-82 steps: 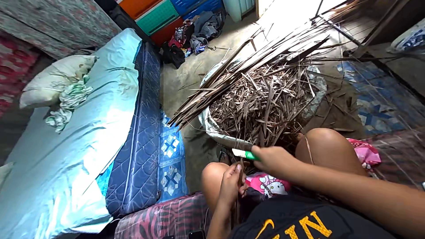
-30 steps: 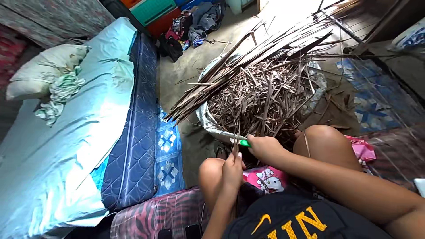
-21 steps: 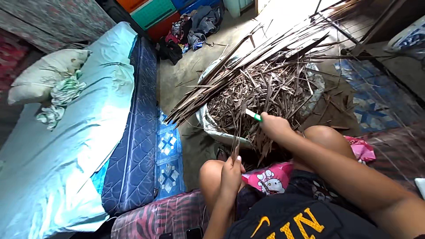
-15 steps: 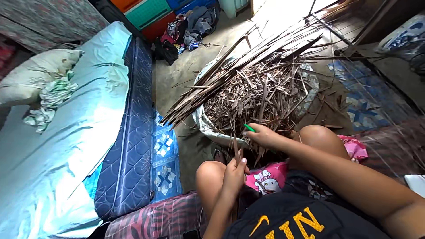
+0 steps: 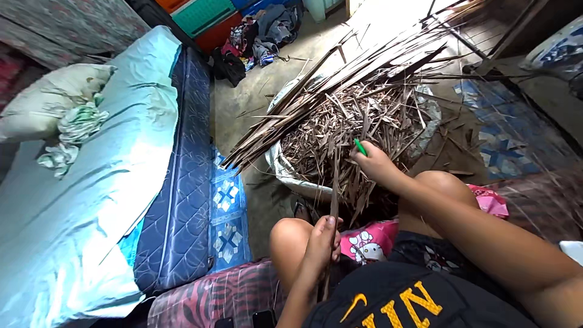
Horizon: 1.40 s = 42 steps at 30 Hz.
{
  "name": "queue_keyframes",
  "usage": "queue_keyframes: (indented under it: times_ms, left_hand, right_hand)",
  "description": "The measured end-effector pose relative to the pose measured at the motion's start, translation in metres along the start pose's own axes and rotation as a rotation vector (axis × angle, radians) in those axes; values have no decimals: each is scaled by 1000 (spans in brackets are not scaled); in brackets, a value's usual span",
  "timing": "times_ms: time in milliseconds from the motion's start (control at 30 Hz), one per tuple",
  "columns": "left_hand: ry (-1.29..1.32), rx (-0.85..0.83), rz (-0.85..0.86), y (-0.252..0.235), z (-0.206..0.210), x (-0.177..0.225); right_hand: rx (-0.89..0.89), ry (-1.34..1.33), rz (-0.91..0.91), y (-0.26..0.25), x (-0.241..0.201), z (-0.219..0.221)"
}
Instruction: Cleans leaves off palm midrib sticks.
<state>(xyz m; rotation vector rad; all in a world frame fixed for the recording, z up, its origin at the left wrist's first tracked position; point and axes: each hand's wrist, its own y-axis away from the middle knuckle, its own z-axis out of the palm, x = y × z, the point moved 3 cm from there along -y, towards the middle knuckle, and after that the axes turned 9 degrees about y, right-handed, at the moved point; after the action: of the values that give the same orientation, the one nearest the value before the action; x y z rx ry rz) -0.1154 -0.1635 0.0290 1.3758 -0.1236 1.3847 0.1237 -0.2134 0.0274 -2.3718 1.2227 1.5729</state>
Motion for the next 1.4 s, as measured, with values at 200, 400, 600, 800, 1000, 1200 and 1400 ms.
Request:
queue_keyframes:
  times_ms: [200, 400, 600, 800, 1000, 1200, 1400]
  left_hand:
    - [25, 171, 11, -10, -2, 19]
    - [149, 231, 70, -11, 1, 19]
    - [349, 158, 54, -8, -5, 17]
    - [567, -34, 103, -12, -12, 15]
    - [510, -23, 194, -14, -7, 15]
    - [461, -51, 225, -14, -2, 15]
    - [427, -9, 250, -14, -2, 19]
  right_hand:
    - [-451, 488, -291, 91, -19, 46]
    - [-232, 588, -529, 116, -6, 66]
    - [-360, 532, -587, 122, -6, 68]
    - [-444, 489, -791, 128, -1, 77]
    - [-300, 511, -861, 128, 1, 80]
    - [-76, 544, -918, 129, 4, 84]
    - [100, 674, -928, 125, -1, 82]
